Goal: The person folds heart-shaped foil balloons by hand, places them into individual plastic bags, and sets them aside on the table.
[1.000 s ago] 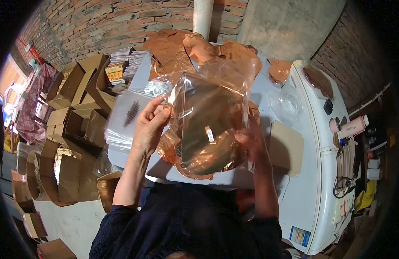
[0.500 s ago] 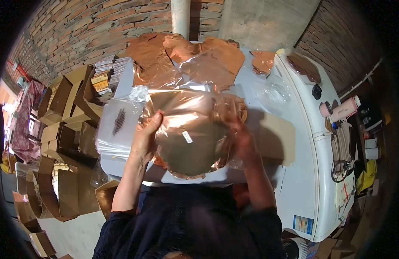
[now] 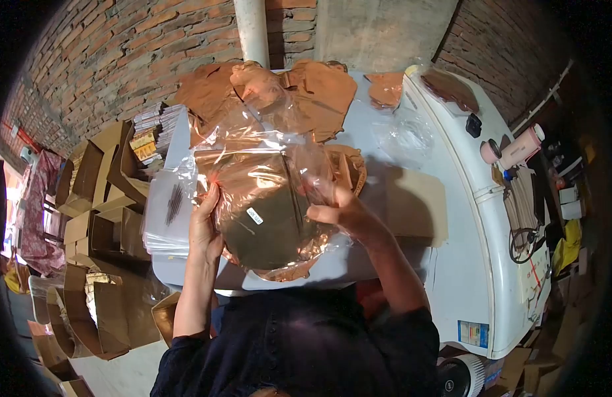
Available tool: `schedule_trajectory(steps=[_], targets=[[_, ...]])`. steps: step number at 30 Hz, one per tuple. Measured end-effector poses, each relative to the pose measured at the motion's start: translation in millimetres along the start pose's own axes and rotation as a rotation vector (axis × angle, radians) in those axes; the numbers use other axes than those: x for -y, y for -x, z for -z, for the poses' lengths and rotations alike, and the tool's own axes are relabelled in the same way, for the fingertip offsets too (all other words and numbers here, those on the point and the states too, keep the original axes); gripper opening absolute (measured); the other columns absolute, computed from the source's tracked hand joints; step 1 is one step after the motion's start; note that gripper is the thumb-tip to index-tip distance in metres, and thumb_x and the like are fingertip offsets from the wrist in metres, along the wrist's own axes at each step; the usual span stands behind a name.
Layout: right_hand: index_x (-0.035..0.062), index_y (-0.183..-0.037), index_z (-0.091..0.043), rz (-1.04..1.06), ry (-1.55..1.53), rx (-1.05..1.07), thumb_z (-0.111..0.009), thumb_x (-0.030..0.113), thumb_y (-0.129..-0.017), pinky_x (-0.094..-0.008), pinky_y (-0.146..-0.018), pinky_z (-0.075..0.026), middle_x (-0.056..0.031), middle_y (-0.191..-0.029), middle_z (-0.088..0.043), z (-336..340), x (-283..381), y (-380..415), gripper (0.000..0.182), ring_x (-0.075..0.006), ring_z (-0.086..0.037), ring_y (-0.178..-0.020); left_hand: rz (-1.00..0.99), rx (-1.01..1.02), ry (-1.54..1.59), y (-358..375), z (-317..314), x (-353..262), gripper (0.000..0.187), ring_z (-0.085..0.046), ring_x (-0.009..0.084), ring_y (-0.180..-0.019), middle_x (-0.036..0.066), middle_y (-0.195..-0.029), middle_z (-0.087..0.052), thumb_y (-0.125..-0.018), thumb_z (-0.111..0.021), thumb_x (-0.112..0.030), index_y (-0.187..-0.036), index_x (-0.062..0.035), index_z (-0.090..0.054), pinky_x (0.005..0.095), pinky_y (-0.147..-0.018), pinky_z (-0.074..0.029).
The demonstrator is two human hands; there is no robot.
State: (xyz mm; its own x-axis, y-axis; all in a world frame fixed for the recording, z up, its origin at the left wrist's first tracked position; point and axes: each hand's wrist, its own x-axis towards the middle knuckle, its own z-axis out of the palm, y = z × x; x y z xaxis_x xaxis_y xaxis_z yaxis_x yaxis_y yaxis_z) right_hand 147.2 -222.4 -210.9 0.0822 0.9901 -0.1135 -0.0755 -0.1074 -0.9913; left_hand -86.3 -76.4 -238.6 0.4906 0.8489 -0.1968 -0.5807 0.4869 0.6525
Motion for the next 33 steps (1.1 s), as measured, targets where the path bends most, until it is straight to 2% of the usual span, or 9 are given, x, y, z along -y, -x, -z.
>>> schedule_trajectory(steps=[5,9,14,16,21,25,28,31,33], targets=[[-0.0035,-0.146,-0.031,-0.257,-0.121,-0.138,-0.064,0.012,-0.088,-0.0316,-0.103,-0.04,-0.0134,-0.134,-0.052,-3,9,-6,0.068,-0.0197,-0.048,-0.124,0.085,0.039,0.063,-9,5,7,0.036,-0.064,0.0178,-0.103,0.008,-0.116,-0.064,-0.094,-0.063,-0.022,-0.125,-0.006,-0.056,0.0342,-0.089,-0.055],[0.0013,-0.142,-0.039,0.097,0.051,0.113,-0.065,0.011,-0.091,-0.0288,-0.096,-0.045,-0.0056,-0.119,-0.06,-11,-16,-18,0.058,-0.0126,-0.056,-0.108,0.065,-0.002,-0.007,-16,12,12,0.035,-0.064,0.0194,-0.105,0.008,-0.119,-0.064,-0.095,-0.062,-0.026,-0.124,-0.007,-0.057,0.0369,-0.092,-0.053],[0.0029,-0.142,-0.041,0.081,0.008,-0.081,-0.066,0.009,-0.089,-0.0243,-0.081,-0.049,-0.0028,-0.096,-0.066,0,-12,-29,0.059,-0.0085,-0.061,-0.09,0.117,0.087,-0.083,-22,17,6,0.034,-0.06,0.0145,-0.099,0.002,-0.108,-0.064,-0.096,-0.059,-0.032,-0.123,-0.0111,-0.058,0.0333,-0.088,-0.048],[0.0021,-0.134,-0.049,0.095,-0.075,-0.192,-0.065,0.011,-0.088,-0.022,-0.065,-0.049,-0.0049,-0.091,-0.066,27,8,-29,0.05,-0.0094,-0.062,-0.08,0.102,0.193,-0.09,-22,2,8,0.039,-0.055,0.0126,-0.09,0.0,-0.1,-0.062,-0.096,-0.058,-0.038,-0.125,-0.0122,-0.056,0.0295,-0.08,-0.043],[0.0,-0.094,-0.068,0.399,0.023,-0.329,-0.067,0.018,-0.084,-0.0273,-0.061,-0.049,-0.0066,-0.08,-0.067,163,45,-49,0.02,-0.0129,-0.062,-0.074,-0.015,0.104,-0.302,-35,3,-3,0.039,-0.056,0.0146,-0.087,0.002,-0.097,-0.061,-0.094,-0.059,-0.036,-0.123,-0.0103,-0.054,0.0307,-0.075,-0.044],[0.0031,-0.091,-0.064,0.439,0.278,-0.769,-0.07,0.027,-0.083,-0.0275,-0.048,-0.048,-0.0048,-0.07,-0.061,251,141,-52,0.025,-0.0156,-0.058,-0.054,-0.029,-0.004,-0.293,-44,25,-5,0.036,-0.058,0.0161,-0.083,0.005,-0.094,-0.06,-0.095,-0.059,-0.026,-0.124,-0.0061,-0.053,0.0302,-0.071,-0.046],[0.0042,-0.09,-0.064,0.324,0.074,-0.74,-0.072,0.029,-0.082,-0.0362,-0.05,-0.053,-0.007,-0.069,-0.06,392,172,-53,0.027,-0.0188,-0.06,-0.056,-0.056,-0.088,-0.3,-46,40,-8,0.029,-0.057,0.0155,-0.082,0.004,-0.091,-0.059,-0.094,-0.059,-0.022,-0.119,-0.0064,-0.055,0.0299,-0.071,-0.045],[0.0028,-0.1,-0.061,0.226,-0.026,-0.911,-0.072,0.034,-0.083,-0.0496,-0.063,-0.055,-0.0138,-0.082,-0.064,419,176,-42,0.037,-0.027,-0.066,-0.074,-0.093,-0.168,-0.309,-39,43,-11,0.025,-0.057,0.0148,-0.078,0.003,-0.088,-0.059,-0.093,-0.061,-0.021,-0.114,-0.0067,-0.056,0.0288,-0.071,-0.044],[0.0003,-0.105,-0.059,0.102,0.801,-1.795,-0.071,0.035,-0.082,-0.0518,-0.074,-0.053,-0.019,-0.093,-0.065,441,148,-54,0.043,-0.032,-0.064,-0.088,-0.103,-0.215,-0.311,-34,46,-12,0.024,-0.057,0.0149,-0.077,0.003,-0.088,-0.059,-0.093,-0.061,-0.02,-0.112,-0.0064,-0.056,0.0284,-0.069,-0.045]])
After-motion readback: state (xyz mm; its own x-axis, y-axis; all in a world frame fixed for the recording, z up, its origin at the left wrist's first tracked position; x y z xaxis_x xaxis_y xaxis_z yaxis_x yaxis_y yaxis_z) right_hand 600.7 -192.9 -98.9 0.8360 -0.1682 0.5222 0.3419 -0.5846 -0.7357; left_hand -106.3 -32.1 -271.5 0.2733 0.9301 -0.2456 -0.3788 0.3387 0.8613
